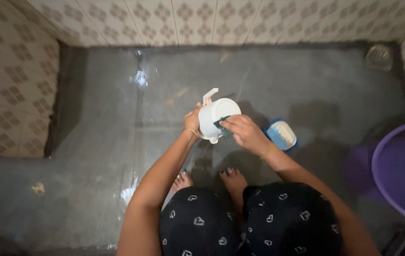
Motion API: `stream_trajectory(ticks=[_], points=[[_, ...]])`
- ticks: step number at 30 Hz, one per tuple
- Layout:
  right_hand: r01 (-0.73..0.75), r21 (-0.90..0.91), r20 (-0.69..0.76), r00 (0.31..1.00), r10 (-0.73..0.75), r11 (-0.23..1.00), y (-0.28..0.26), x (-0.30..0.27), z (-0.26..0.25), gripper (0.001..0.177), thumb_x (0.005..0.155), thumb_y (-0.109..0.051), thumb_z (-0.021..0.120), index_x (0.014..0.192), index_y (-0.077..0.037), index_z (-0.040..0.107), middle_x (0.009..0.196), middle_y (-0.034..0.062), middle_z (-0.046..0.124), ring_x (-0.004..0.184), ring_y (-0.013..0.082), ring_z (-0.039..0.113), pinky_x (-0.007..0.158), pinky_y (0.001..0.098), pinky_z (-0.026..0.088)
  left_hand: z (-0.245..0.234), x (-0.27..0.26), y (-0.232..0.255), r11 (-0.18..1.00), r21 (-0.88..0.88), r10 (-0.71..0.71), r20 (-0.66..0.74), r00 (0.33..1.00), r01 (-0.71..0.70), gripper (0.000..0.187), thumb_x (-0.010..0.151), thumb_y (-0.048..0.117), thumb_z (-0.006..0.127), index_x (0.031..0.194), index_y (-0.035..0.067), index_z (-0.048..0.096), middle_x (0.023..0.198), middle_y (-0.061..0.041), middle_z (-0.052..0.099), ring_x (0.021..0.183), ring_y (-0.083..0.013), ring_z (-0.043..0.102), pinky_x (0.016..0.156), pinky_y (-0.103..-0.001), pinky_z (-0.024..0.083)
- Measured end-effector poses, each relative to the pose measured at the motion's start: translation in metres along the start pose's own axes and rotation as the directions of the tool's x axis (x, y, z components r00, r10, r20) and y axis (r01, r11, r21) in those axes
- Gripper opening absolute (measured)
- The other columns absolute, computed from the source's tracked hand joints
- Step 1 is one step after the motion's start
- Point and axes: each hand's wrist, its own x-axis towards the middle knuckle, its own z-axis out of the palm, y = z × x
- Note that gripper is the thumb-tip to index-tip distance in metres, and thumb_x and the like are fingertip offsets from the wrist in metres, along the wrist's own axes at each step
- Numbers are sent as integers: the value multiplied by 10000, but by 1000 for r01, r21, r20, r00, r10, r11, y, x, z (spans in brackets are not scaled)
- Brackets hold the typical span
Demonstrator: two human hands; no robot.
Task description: The person retrieves a sponge and soap, scrubs a plastic mug with the sponge, and rinses the mug with water.
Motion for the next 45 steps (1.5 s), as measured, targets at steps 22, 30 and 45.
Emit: stream_trajectory(ticks=[22,30,45], points=[[-108,-82,233,965,125,991,92,-34,126,502,818,-32,687,1318,-76,673,1258,82,663,1201,306,574,1091,457,439,-20,-19,-63,241,589,634,507,584,-772,1436,487,325,1021,1595,15,161,1523,-229,491,1424,-397,469,1173,-499,360],[-121,-318,207,959,193,940,124,-33,119,466,863,-77,681,1318,23,656,1252,133,665,1132,304,605,979,423,507,-14,-4,-73,432,543,569,456,685,-720,1305,505,335,1026,1522,10,275,1442,-204,567,1338,-358,589,1152,-414,467],[-296,-384,251,878,407,875,80,-45,123,400,1041,-136,653,1407,23,618,1199,96,612,1151,280,572,968,427,459,-20,-2,-73,397,573,522,502,690,-717,1291,553,280,1001,1558,79,216,1508,-223,522,1381,-387,546,1146,-440,468]])
